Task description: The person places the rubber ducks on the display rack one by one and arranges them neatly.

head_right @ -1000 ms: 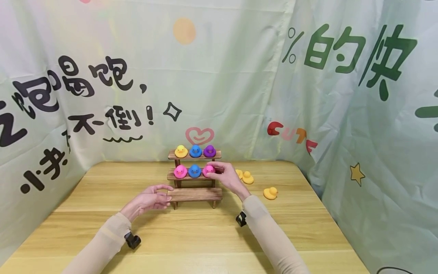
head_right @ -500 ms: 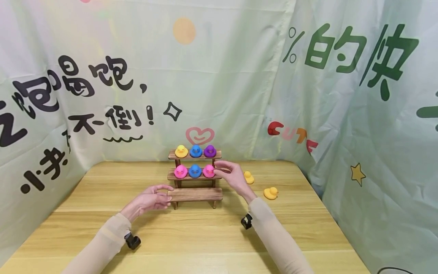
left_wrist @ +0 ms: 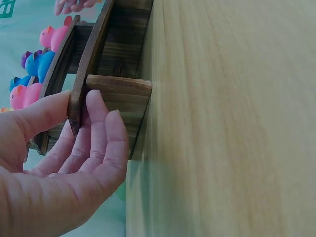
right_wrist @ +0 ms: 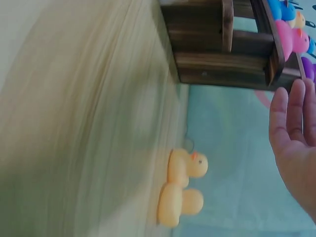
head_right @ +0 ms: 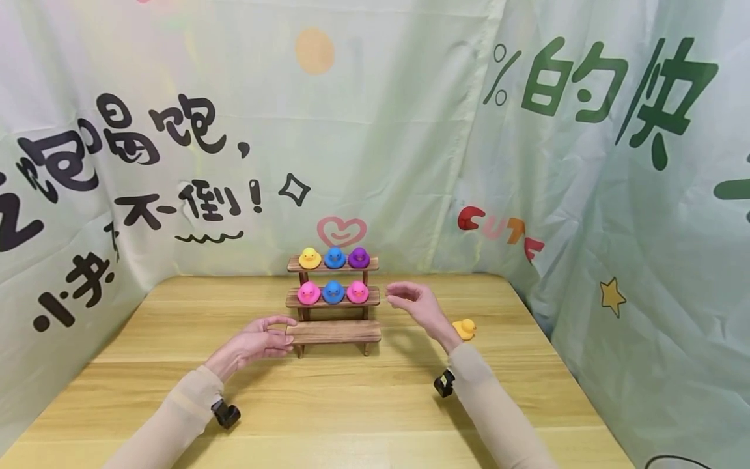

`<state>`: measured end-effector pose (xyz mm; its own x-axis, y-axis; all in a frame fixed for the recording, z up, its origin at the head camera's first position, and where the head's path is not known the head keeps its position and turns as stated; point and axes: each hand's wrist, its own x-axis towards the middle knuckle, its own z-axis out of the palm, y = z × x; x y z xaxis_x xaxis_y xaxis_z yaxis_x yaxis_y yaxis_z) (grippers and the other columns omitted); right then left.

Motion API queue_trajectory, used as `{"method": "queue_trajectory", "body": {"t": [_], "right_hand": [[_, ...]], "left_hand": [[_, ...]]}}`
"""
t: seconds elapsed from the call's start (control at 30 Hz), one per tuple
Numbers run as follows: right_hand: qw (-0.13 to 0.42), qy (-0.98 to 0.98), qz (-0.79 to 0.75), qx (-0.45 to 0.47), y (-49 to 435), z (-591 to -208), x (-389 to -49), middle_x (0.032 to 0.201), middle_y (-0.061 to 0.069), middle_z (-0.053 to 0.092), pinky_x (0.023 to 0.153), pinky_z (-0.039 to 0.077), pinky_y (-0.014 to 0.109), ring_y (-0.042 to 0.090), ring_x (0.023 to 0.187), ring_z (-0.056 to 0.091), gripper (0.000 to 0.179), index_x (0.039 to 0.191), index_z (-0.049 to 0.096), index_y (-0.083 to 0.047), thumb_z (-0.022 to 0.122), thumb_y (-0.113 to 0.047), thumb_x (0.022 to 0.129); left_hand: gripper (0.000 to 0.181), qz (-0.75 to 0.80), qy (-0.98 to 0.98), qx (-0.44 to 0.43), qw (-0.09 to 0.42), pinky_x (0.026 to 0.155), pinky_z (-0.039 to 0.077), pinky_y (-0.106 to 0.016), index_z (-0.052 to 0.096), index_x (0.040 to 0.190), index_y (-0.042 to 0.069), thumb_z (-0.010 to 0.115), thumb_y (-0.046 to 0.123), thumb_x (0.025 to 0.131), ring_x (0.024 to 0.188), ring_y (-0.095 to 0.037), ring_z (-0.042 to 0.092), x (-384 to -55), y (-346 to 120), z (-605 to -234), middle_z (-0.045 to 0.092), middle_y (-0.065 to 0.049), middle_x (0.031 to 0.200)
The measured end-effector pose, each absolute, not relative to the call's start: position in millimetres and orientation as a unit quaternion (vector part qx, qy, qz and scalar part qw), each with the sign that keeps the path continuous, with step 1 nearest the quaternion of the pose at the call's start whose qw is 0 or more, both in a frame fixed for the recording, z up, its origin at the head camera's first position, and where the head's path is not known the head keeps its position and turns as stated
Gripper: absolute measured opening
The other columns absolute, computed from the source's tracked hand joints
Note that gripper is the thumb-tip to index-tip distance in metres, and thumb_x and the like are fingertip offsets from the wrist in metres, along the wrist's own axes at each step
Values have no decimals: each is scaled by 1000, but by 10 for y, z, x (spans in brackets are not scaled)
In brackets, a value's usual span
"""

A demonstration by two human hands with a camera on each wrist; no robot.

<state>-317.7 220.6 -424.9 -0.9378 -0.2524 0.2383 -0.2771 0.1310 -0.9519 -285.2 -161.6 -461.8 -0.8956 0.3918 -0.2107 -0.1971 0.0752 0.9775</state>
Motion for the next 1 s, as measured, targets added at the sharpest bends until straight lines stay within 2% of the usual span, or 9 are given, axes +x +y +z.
{"method": "queue_trajectory", "body": {"t": [0.1, 0.17, 0.3, 0.4, 0.57, 0.77, 1.0], "right_hand": [[-8, -754, 631, 179, 2323, -4244, -3159, 114, 15, 69, 90, 59, 36, 18, 98, 68, 39, 122, 61, 6, 71, -14, 90], [-23, -754, 630, 185, 2406, -4235, -3148, 111, 7, 71, 90, 59, 33, 14, 98, 68, 42, 124, 60, 8, 71, -13, 90], [-48, -762, 616, 195, 2568, -4251, -3156, 109, -1, 71, 88, 59, 26, 12, 101, 67, 47, 127, 56, 11, 72, -12, 89], [-59, -769, 605, 197, 2675, -4277, -3164, 107, -6, 71, 89, 59, 28, 15, 104, 66, 44, 126, 58, 8, 71, -12, 89], [-56, -783, 588, 194, 2837, -4307, -3173, 115, 4, 70, 91, 58, 30, 23, 111, 65, 42, 126, 59, 6, 71, -13, 90], [-73, -810, 550, 191, 3086, -4311, -3170, 124, 19, 64, 89, 56, 21, 15, 110, 64, 45, 127, 57, 9, 69, -16, 92], [-84, -848, 492, 179, 3317, -4290, -3149, 127, 28, 60, 86, 56, 25, 13, 105, 60, 43, 126, 60, 4, 71, -20, 91]], "left_hand": [[51, 675, 701, 70, 219, 81, 62, -33, 45, 137, -2, 66, 1, 90, 84, -20, 70, -2862, -1609, -4600, 67, -6, 90], [52, 674, 702, 66, 221, 81, 62, -33, 45, 137, -1, 66, 0, 90, 85, -20, 70, -2871, -1603, -4580, 67, -7, 91], [53, 670, 705, 70, 223, 81, 61, -34, 45, 137, -1, 66, 0, 89, 84, -20, 70, -2892, -1599, -4557, 67, -7, 90], [54, 668, 704, 75, 228, 80, 62, -34, 43, 138, -2, 66, 1, 89, 82, -19, 69, -2887, -1607, -4542, 67, -6, 89], [55, 669, 703, 74, 231, 78, 62, -33, 42, 138, -4, 66, 1, 89, 80, -18, 69, -2871, -1628, -4532, 66, -6, 89], [55, 666, 705, 69, 233, 77, 62, -33, 44, 138, -3, 68, 1, 89, 79, -18, 69, -2867, -1630, -4531, 68, -8, 90], [56, 664, 708, 61, 235, 75, 62, -30, 43, 138, -3, 68, 2, 88, 79, -17, 69, -2868, -1634, -4546, 68, -8, 89]]}}
